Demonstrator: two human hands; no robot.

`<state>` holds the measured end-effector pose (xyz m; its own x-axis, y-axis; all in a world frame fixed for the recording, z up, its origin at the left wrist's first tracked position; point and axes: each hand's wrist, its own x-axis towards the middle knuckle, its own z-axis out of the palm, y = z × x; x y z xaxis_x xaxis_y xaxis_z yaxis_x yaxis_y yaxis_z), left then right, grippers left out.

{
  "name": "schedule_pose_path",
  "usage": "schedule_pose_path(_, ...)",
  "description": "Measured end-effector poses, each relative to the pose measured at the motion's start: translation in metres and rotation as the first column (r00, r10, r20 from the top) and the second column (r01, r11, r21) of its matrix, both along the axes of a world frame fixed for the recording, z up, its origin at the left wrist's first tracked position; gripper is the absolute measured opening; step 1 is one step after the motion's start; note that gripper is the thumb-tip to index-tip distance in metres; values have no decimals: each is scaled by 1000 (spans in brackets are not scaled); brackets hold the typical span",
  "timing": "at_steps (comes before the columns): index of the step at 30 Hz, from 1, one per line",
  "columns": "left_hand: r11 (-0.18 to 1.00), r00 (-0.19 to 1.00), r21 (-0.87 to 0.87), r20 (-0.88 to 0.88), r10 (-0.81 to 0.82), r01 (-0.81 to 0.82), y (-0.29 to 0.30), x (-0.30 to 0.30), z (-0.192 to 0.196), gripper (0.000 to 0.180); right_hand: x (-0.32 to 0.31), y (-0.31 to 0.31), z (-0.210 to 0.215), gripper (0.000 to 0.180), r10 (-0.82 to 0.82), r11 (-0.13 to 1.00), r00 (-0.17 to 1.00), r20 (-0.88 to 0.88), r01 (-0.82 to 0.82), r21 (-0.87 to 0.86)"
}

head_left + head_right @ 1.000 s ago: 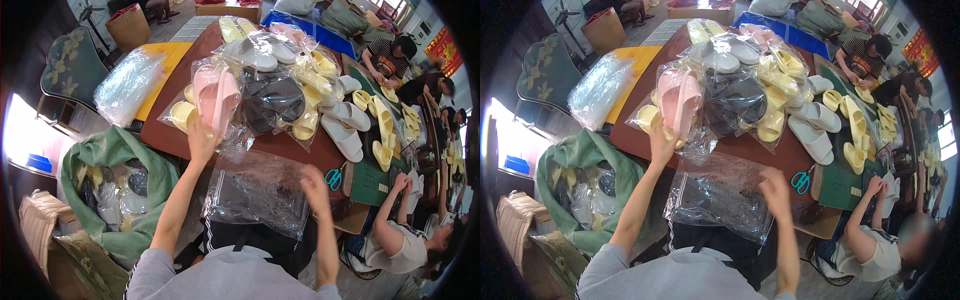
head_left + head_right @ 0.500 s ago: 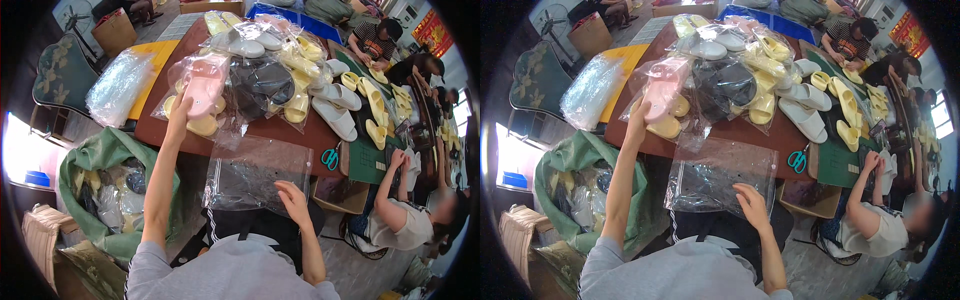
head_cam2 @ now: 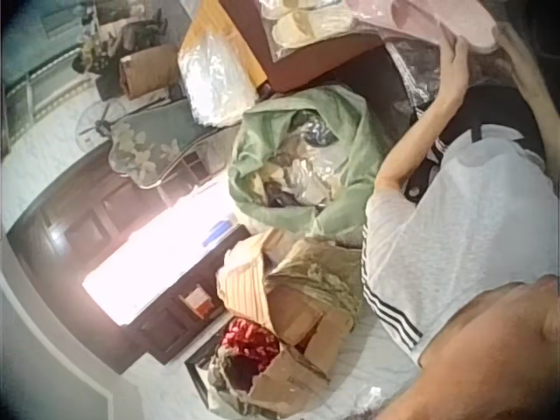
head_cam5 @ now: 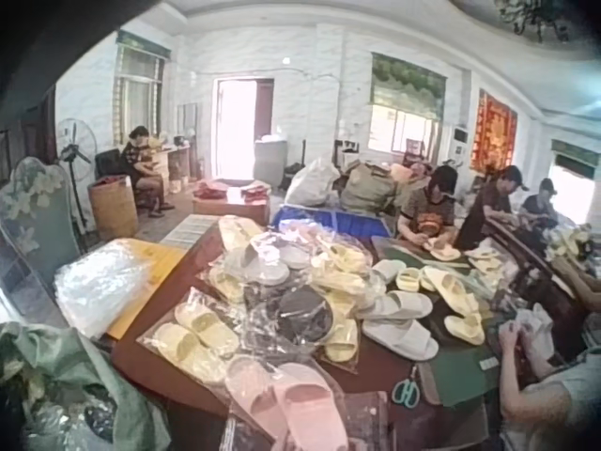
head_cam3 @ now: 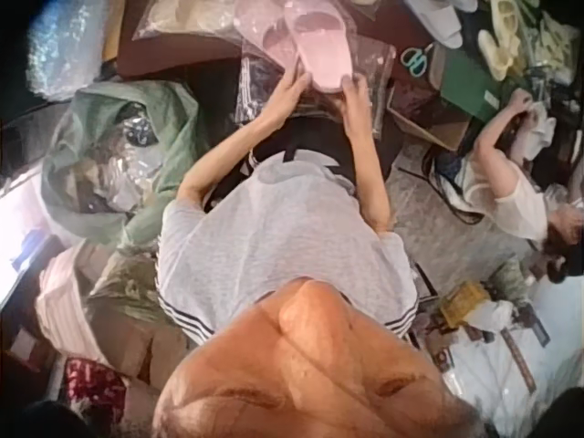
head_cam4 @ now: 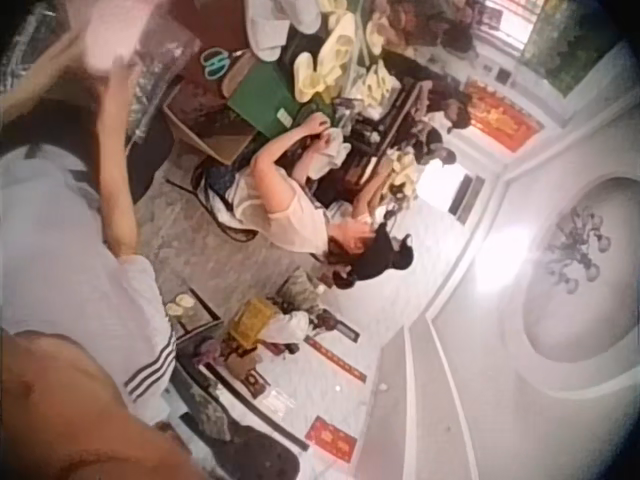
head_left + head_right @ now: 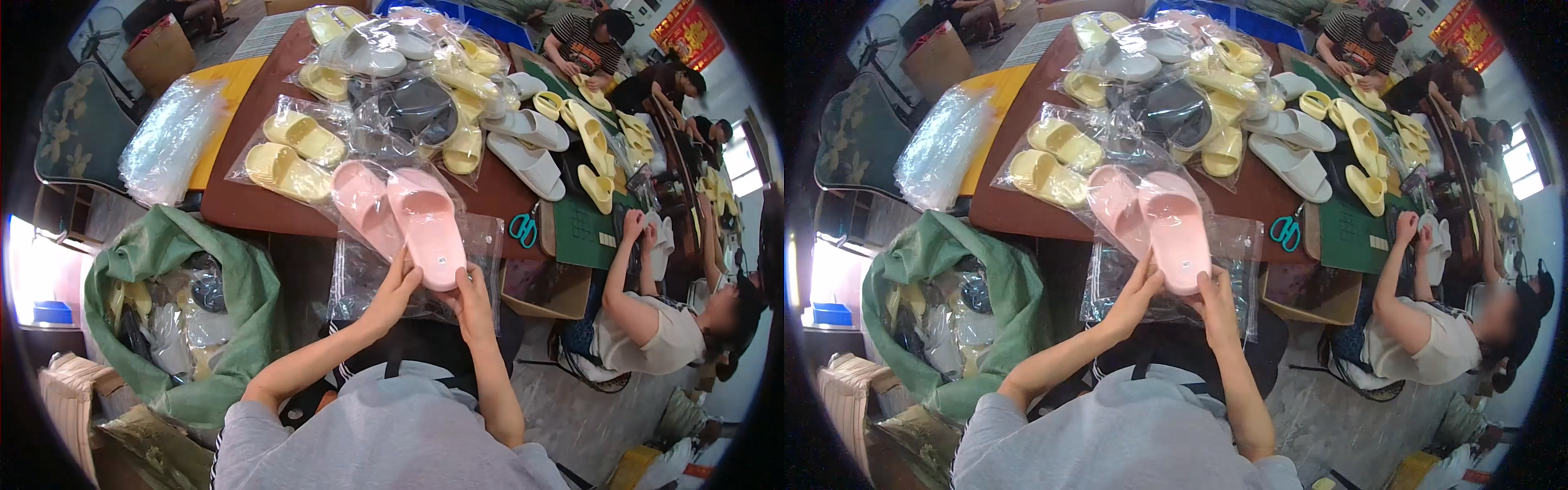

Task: The person retrieves pairs of slippers from a green bag and places them into individual plastic bags before setting them aside on a table.

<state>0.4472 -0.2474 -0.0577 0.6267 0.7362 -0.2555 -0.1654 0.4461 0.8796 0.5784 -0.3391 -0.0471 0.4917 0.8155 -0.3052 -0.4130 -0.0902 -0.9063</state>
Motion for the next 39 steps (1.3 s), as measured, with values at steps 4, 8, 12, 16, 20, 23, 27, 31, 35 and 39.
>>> schedule_pose_path(4, 910, 939, 250, -185, -290, 330, 11, -8, -26, 49, 23, 7, -53, 33, -71, 997, 976, -207, 62, -52)
schedule_pose_path(8, 713, 926, 699, -299, 231, 48, 66, -25, -3, 17, 40, 18, -72, 38, -191, 981, 957, -218, 180, -70)
schedule_pose_path(12, 486, 803, 865, -375, 463, 124, 165, -49, -40, 35, 50, 36, -77, 37, -145, 989, 979, -145, 140, -42)
schedule_pose_path(16, 280, 766, 850, -525, 372, 447, 188, -43, -64, 61, 66, 49, -88, 41, -95, 995, 982, -164, 97, 2)
schedule_pose_path(20, 266, 628, 720, -692, 356, 641, 185, -33, -69, 92, 77, 59, -91, 50, 0, 1000, 986, -168, 5, 27)
schedule_pose_path(23, 283, 609, 755, -649, 457, 592, 180, -7, -58, 97, 85, 55, -96, 53, 51, 999, 976, -211, -49, 13)
schedule_pose_path(27, 341, 559, 774, -625, 544, 533, 181, 3, -63, 92, 79, 49, -90, 55, 78, 996, 973, -216, -84, -20)
schedule_pose_path(31, 372, 575, 784, -618, 537, 497, 167, 0, -32, 86, 79, 32, -65, 60, 65, 997, 968, -241, -74, -28)
schedule_pose_path(35, 258, 615, 798, -590, 523, 545, 124, -12, 15, 84, 106, -6, -55, 66, 158, 987, 940, -301, -150, 49)
schedule_pose_path(39, 291, 576, 774, -620, 533, 563, 84, -13, 14, 86, 96, -21, -48, 70, 188, 981, 896, -403, -189, 38)
